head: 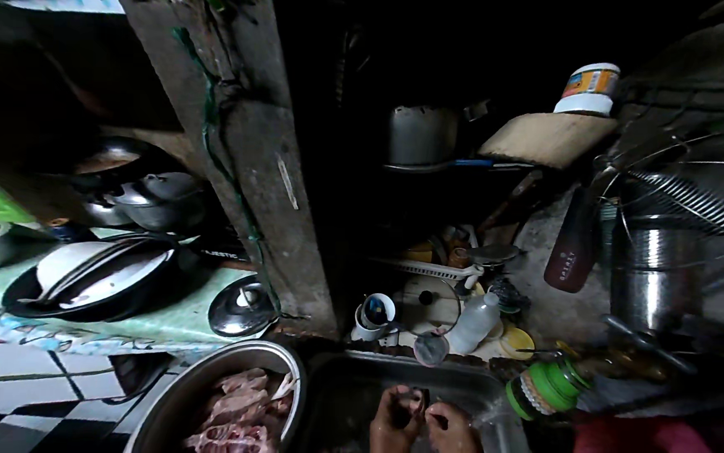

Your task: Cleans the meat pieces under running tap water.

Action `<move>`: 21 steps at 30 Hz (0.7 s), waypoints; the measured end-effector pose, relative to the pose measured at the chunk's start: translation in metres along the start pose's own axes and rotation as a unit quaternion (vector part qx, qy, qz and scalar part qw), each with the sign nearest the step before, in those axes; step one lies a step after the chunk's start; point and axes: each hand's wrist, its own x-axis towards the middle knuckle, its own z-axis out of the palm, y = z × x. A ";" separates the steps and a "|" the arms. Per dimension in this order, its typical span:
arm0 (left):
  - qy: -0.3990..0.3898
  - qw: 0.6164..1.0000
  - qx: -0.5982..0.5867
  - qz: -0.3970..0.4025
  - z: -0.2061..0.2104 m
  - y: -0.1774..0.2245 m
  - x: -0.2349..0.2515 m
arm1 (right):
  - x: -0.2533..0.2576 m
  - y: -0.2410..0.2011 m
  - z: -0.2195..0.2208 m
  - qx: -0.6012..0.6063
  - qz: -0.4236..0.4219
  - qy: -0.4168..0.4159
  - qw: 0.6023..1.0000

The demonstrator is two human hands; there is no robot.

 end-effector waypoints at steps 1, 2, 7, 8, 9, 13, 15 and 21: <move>-0.001 1.000 0.011 0.016 0.000 0.000 -0.001 | 0.001 -0.001 0.000 -0.001 0.004 -0.007 1.000; -0.004 0.999 0.023 0.032 -0.001 0.000 -0.001 | 0.003 -0.001 0.001 0.005 0.005 -0.013 1.000; -0.021 0.996 0.059 0.061 -0.009 -0.001 0.000 | 0.007 -0.001 0.001 0.024 0.005 -0.043 0.999; -0.020 0.997 0.055 0.057 -0.010 0.000 0.000 | 0.007 -0.001 0.003 0.009 -0.003 -0.039 0.999; -0.017 0.997 0.050 0.050 -0.010 0.001 0.000 | 0.007 -0.003 0.006 -0.015 -0.016 -0.027 0.999; -0.005 1.000 0.002 -0.011 -0.013 -0.003 0.002 | 0.007 -0.006 0.020 -0.098 -0.065 0.027 0.993; -0.004 0.997 -0.047 -0.057 -0.017 -0.006 0.005 | 0.009 0.000 0.025 -0.071 -0.083 0.039 0.993; -0.046 0.973 -0.125 -0.186 -0.033 -0.006 0.008 | 0.013 0.019 0.021 0.108 -0.041 -0.050 0.992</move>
